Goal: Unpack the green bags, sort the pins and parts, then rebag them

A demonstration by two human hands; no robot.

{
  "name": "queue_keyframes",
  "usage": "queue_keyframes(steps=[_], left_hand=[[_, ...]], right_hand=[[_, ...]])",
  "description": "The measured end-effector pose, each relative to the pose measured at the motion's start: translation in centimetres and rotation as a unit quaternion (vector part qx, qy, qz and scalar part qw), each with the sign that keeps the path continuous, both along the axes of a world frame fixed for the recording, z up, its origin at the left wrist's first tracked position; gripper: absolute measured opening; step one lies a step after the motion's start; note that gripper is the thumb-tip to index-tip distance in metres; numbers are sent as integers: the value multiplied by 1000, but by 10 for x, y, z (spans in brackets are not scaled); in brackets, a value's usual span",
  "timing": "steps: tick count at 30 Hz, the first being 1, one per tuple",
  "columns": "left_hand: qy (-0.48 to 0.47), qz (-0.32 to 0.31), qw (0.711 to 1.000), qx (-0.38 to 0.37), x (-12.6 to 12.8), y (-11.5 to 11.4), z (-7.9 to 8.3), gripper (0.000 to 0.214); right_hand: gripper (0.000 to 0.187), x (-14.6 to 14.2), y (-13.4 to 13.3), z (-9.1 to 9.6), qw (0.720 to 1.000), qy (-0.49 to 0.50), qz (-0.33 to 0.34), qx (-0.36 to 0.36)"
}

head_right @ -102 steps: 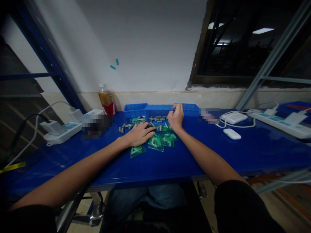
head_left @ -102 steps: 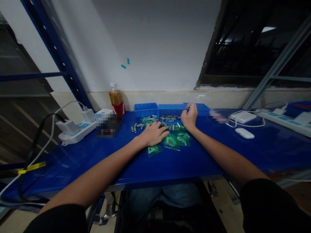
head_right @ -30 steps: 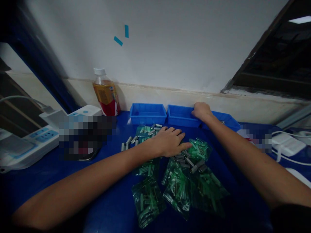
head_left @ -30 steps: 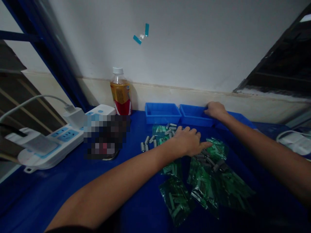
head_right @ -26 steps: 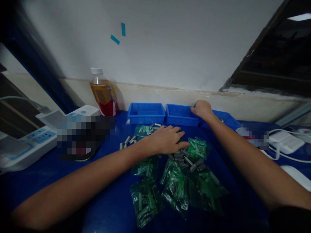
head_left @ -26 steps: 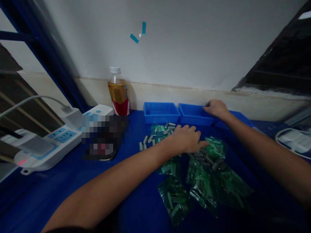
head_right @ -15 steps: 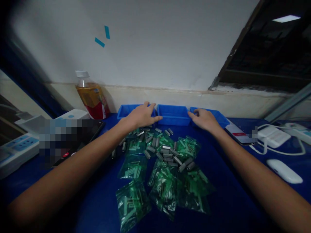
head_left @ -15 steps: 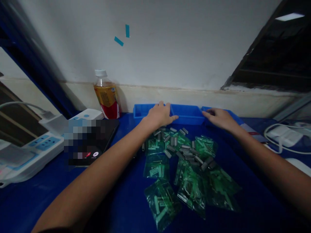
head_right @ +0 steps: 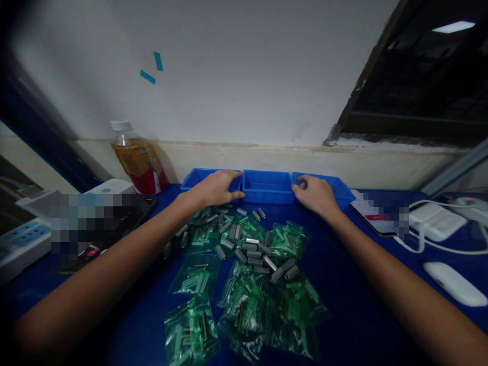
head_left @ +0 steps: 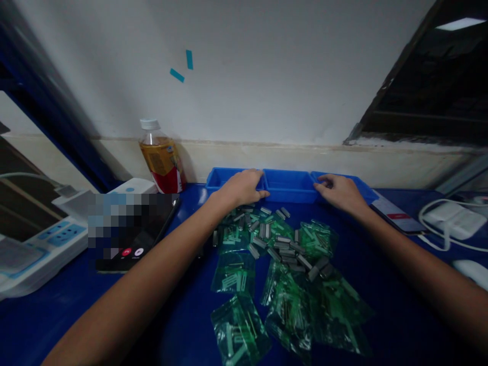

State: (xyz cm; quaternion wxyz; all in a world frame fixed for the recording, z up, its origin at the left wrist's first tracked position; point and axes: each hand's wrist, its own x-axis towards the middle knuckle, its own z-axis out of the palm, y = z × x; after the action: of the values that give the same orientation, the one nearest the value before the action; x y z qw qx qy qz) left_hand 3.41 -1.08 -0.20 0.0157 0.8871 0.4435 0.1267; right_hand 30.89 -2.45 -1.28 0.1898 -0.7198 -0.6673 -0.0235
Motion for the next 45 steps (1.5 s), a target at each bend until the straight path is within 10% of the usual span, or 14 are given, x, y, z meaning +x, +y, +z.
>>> queue_keyframes(steps=[45], left_hand=[[1, 36, 999, 19, -4, -30, 1, 53]], right_hand=[[44, -24, -21, 1, 996, -39, 73, 20]])
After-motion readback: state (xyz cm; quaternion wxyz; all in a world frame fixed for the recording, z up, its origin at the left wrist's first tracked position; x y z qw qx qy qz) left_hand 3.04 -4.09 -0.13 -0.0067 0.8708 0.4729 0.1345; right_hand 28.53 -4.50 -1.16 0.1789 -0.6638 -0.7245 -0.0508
